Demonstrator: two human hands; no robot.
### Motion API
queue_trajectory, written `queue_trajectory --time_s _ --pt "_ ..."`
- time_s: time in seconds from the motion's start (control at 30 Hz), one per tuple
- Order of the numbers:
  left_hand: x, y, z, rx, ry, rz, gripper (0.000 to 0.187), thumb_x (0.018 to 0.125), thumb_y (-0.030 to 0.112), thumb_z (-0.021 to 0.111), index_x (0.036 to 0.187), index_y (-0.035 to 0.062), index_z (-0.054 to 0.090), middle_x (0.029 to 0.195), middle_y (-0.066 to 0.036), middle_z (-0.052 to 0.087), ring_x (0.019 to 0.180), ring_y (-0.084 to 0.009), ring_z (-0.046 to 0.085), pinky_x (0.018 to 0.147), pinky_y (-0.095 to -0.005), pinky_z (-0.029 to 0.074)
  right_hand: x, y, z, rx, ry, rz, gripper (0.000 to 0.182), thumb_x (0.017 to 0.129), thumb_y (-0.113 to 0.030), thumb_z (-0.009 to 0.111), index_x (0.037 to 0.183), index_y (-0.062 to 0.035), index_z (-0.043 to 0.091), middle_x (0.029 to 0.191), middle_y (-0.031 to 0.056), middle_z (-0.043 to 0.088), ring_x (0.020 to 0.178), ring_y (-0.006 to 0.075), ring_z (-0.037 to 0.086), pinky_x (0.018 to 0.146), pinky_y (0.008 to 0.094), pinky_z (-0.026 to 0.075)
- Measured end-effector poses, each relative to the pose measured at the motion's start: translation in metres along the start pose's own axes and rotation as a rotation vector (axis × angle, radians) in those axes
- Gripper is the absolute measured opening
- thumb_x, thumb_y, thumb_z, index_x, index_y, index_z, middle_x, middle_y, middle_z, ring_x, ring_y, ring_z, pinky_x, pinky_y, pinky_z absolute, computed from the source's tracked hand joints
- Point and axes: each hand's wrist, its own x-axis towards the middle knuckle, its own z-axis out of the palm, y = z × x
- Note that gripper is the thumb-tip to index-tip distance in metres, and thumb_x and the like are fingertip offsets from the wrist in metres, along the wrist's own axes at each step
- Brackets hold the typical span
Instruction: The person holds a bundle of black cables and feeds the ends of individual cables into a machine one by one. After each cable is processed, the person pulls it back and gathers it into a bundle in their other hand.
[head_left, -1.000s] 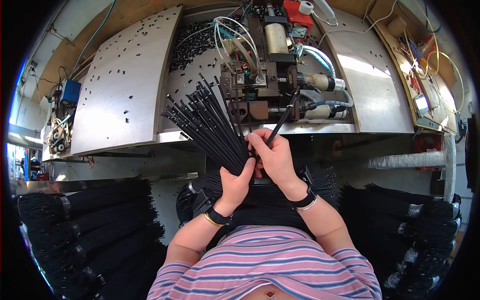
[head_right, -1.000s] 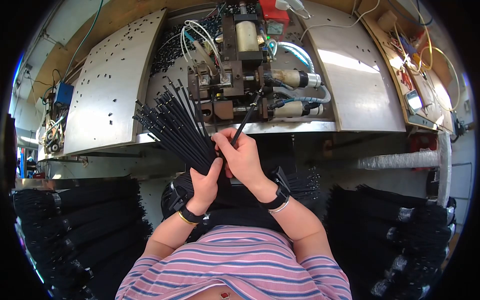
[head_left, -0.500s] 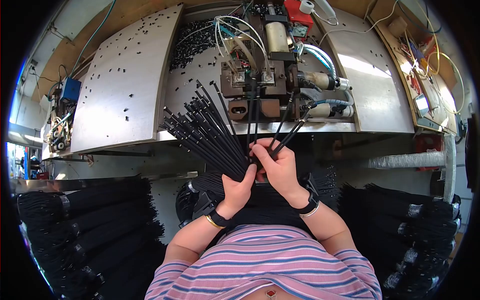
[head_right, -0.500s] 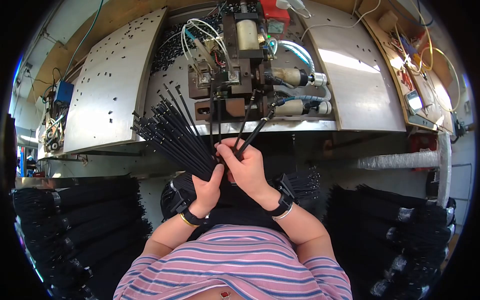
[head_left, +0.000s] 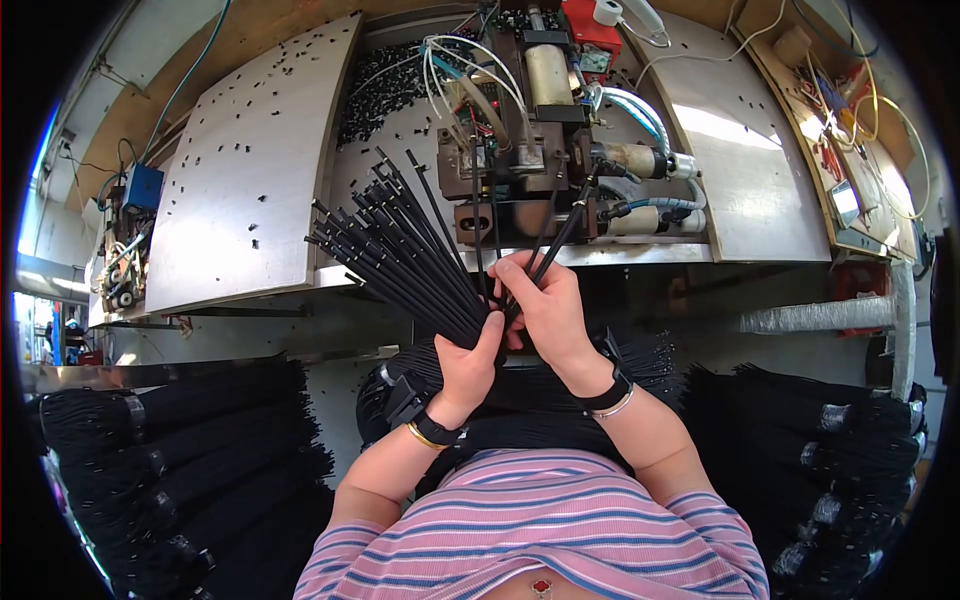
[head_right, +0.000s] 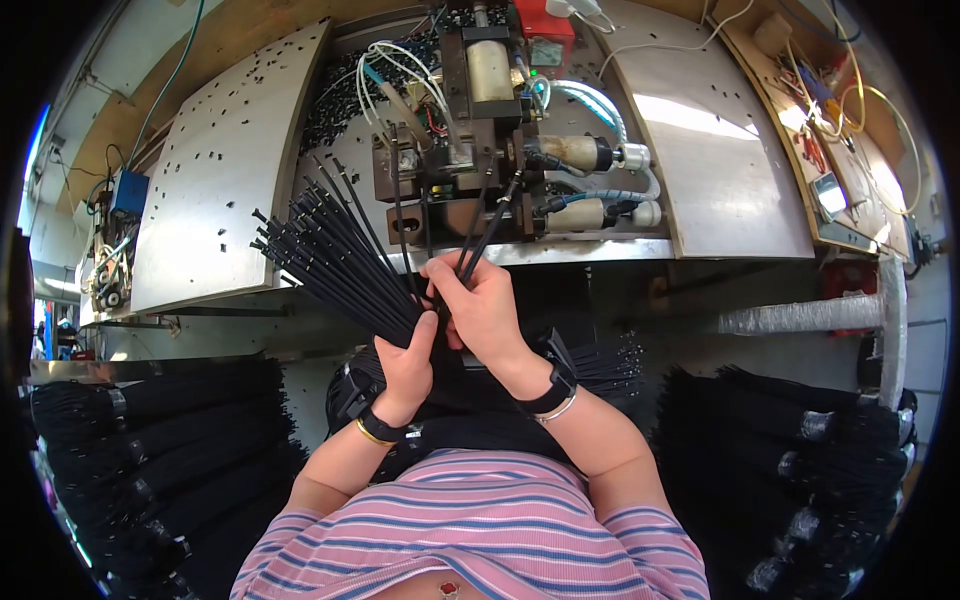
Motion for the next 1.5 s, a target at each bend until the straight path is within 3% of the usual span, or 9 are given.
queue_trajectory --time_s 0.23,0.37,0.47,0.63,1.17,1.43,1.5 --pt "-0.001 -0.004 -0.001 -0.025 -0.010 -0.027 0.008 0.086 -0.002 0.054 0.094 -0.0037 0.056 0.076 -0.007 0.060 0.059 -0.0126 0.058 0.054 -0.0237 0.047 0.002 0.004 -0.002 0.020 0.004 -0.049 0.018 0.088 -0.019 0.059 0.085 -0.0010 0.061 0.067 0.0009 0.056 0.035 0.0070 0.043 0.030 0.0208 0.030" --pt "-0.008 -0.009 -0.001 -0.039 -0.044 -0.065 0.011 0.085 -0.004 0.054 0.096 -0.0035 0.055 0.079 -0.007 0.060 0.061 -0.0126 0.059 0.053 -0.0235 0.048 -0.003 -0.004 -0.006 -0.084 -0.089 0.020 0.018 0.089 -0.018 0.058 0.094 -0.0018 0.062 0.070 -0.0007 0.057 0.051 0.0037 0.050 0.042 0.0167 0.038" --pt "-0.019 -0.010 0.001 0.023 -0.057 -0.064 0.014 0.084 -0.005 0.054 0.098 -0.0035 0.055 0.083 -0.008 0.060 0.063 -0.0128 0.059 0.054 -0.0234 0.049 -0.012 0.009 -0.008 -0.150 -0.038 -0.149 0.019 0.089 -0.019 0.059 0.096 -0.0023 0.063 0.072 -0.0016 0.058 0.054 0.0026 0.050 0.044 0.0162 0.038" --pt "-0.026 -0.011 0.003 0.000 -0.047 -0.056 0.017 0.084 -0.006 0.054 0.101 -0.0039 0.053 0.087 -0.008 0.059 0.067 -0.0133 0.060 0.056 -0.0237 0.051 -0.017 0.019 -0.010 -0.126 0.047 -0.222 0.017 0.088 -0.019 0.059 0.093 -0.0027 0.064 0.071 -0.0016 0.058 0.054 0.0027 0.051 0.043 0.0165 0.038" --pt "-0.021 -0.012 -0.002 -0.015 -0.079 -0.101 0.017 0.084 -0.007 0.054 0.101 -0.0036 0.052 0.087 -0.007 0.058 0.066 -0.0135 0.060 0.056 -0.0244 0.052 -0.007 0.010 -0.011 -0.091 -0.033 -0.015 0.017 0.088 -0.019 0.059 0.087 -0.0029 0.063 0.065 -0.0026 0.056 0.052 0.0030 0.050 0.040 0.0162 0.035" --pt "-0.021 -0.012 -0.002 -0.015 -0.079 -0.100 0.019 0.084 -0.007 0.054 0.102 -0.0039 0.053 0.089 -0.007 0.059 0.070 -0.0137 0.061 0.058 -0.0245 0.052 -0.010 0.008 -0.013 -0.032 -0.085 0.009 0.016 0.088 -0.018 0.059 0.091 -0.0018 0.063 0.071 -0.0014 0.059 0.060 0.0034 0.052 0.047 0.0171 0.040" --pt "-0.020 -0.009 0.000 0.036 -0.068 -0.076 0.020 0.084 -0.006 0.055 0.103 -0.0038 0.054 0.091 -0.007 0.060 0.074 -0.0131 0.061 0.061 -0.0243 0.052 -0.009 0.013 -0.010 -0.061 -0.076 -0.104 0.016 0.087 -0.016 0.060 0.092 -0.0008 0.062 0.076 -0.0008 0.060 0.063 0.0036 0.053 0.052 0.0177 0.042"
